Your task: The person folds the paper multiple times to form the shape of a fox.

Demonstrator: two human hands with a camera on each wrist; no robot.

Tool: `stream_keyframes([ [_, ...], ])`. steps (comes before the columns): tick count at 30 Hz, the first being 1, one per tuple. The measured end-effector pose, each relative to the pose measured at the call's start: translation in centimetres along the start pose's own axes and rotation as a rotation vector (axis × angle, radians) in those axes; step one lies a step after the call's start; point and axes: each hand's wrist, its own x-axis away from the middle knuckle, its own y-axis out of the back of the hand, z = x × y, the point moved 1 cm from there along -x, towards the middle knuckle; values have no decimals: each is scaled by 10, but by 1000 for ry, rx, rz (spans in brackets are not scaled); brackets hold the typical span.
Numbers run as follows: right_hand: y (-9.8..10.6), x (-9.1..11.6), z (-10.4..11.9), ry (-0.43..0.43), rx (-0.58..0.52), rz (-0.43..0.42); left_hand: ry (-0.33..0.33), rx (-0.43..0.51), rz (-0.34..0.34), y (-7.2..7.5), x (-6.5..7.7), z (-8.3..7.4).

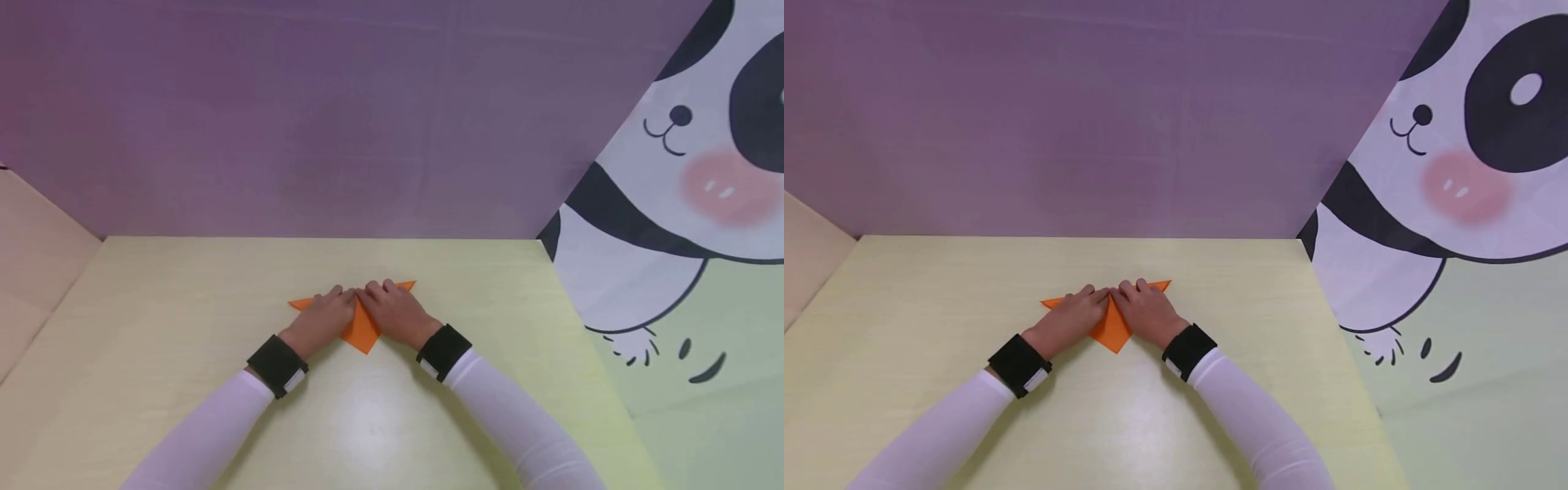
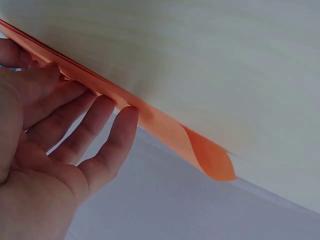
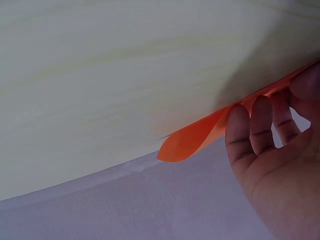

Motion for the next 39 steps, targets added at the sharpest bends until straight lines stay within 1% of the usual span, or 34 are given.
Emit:
stream_keyframes([
  [1,-1,0,0,3,4,3,1,1,2,1,0,0],
  [5,-3,-1,0,7,7,85,-5,6,11,2,1,0],
  [8,-5,-1,0,-3,4,155,-14,-4,-3,2,1,0],
  [10,-5,-1,0,-8,2,173,-19,-15,-16,2,1,0],
  [13,-4,-1,-1,-18,-15,179,-21,-13,-13,3,2,0],
  [18,-2,1,-5,-49,-53,182,-17,28,31,3,0,-1],
  [24,1,8,-12,-91,-89,196,-16,41,62,5,-1,-2],
  [27,1,11,-15,-107,-105,190,-18,38,63,6,-1,-2],
  [31,1,15,-18,-116,-97,192,-17,30,55,6,-1,-3],
  [39,2,25,-26,-160,-90,251,-12,41,50,4,0,-3],
])
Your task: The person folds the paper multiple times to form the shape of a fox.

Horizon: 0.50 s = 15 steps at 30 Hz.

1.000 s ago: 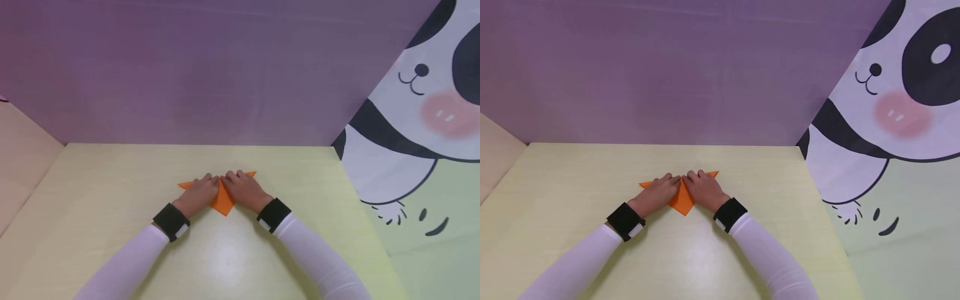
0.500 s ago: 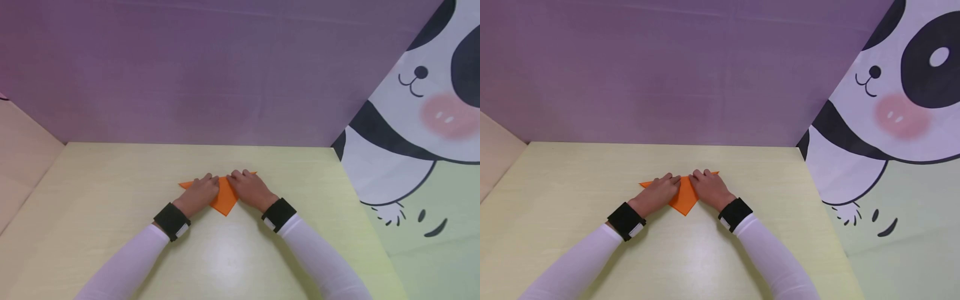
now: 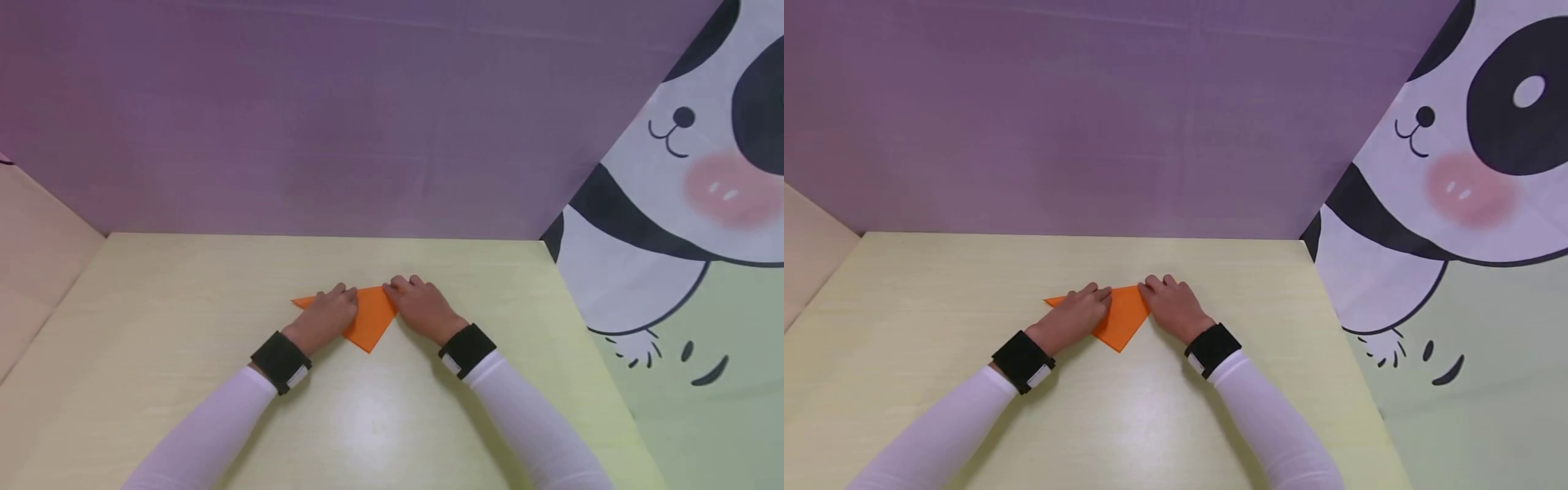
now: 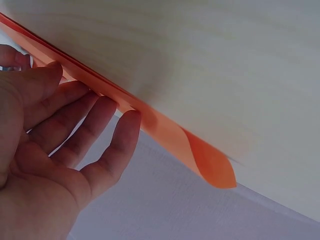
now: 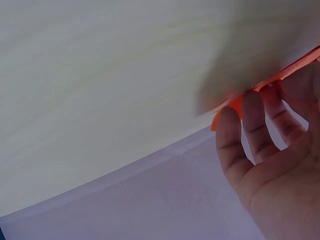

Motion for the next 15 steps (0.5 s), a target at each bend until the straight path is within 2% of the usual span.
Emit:
stream_keyframes([
  [10,-6,6,-9,-7,-12,-2,2,2,2,-1,-1,0],
  [15,-6,16,-21,-57,-15,37,-4,-18,-10,0,-1,0],
])
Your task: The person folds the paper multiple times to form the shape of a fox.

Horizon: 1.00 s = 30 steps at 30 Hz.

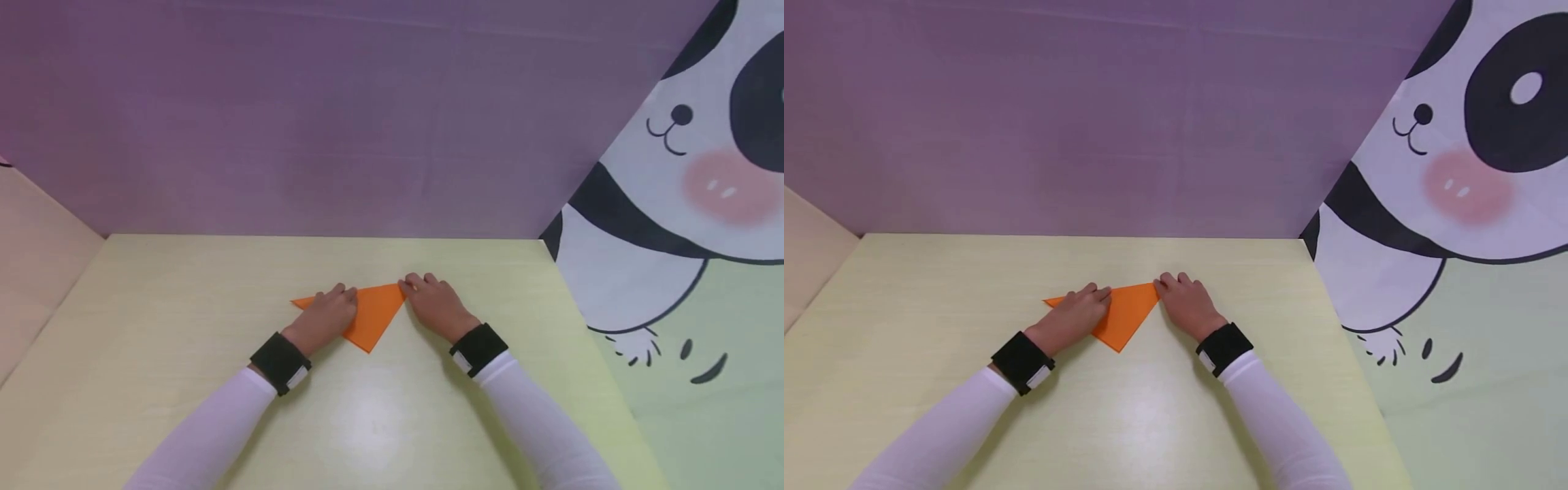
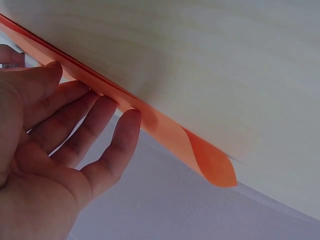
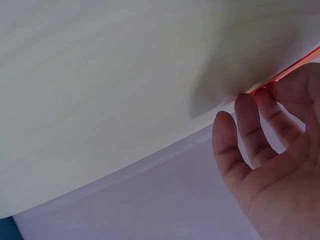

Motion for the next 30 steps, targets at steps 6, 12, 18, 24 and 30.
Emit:
stream_keyframes([
  [6,0,9,-12,-16,29,22,1,6,-15,1,4,3],
  [12,-1,10,-13,9,34,-37,4,16,-3,1,6,4],
  [18,0,11,-12,-23,-2,-15,25,38,3,0,4,1],
  [24,15,-4,7,-80,-142,20,28,-1,-52,-3,2,0],
  [30,22,-33,42,150,-130,-59,43,-4,-70,-6,0,0],
])
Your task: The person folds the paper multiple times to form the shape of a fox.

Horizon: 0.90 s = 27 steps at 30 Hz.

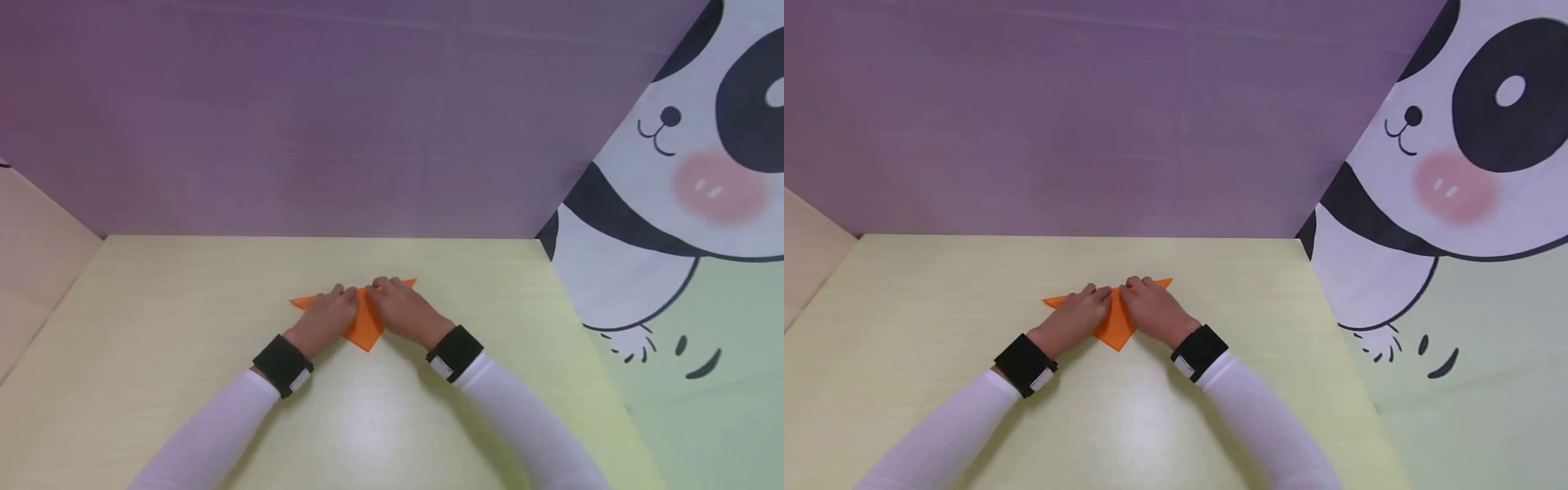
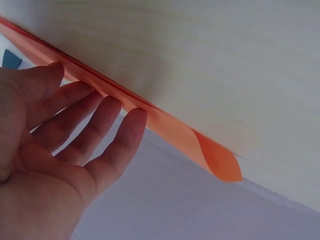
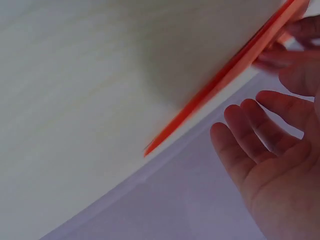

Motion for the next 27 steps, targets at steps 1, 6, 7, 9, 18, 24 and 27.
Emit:
stream_keyframes([
  [1,-2,-3,3,26,29,-2,-2,-1,-6,-1,-1,-1],
  [6,-9,-5,10,82,194,-16,-19,-99,-63,-3,-3,-7],
  [7,-11,-5,11,88,208,-31,-20,-130,-80,-3,-2,-7],
  [9,-12,-4,11,103,227,-68,-13,-202,-122,-4,-2,-9],
  [18,-17,-1,10,125,261,-135,30,-273,-231,-2,1,-18],
  [24,-15,-1,11,108,251,-156,121,-238,-262,-4,-2,-22],
  [27,-15,0,13,107,227,-183,163,-174,-247,-6,-3,-24],
])
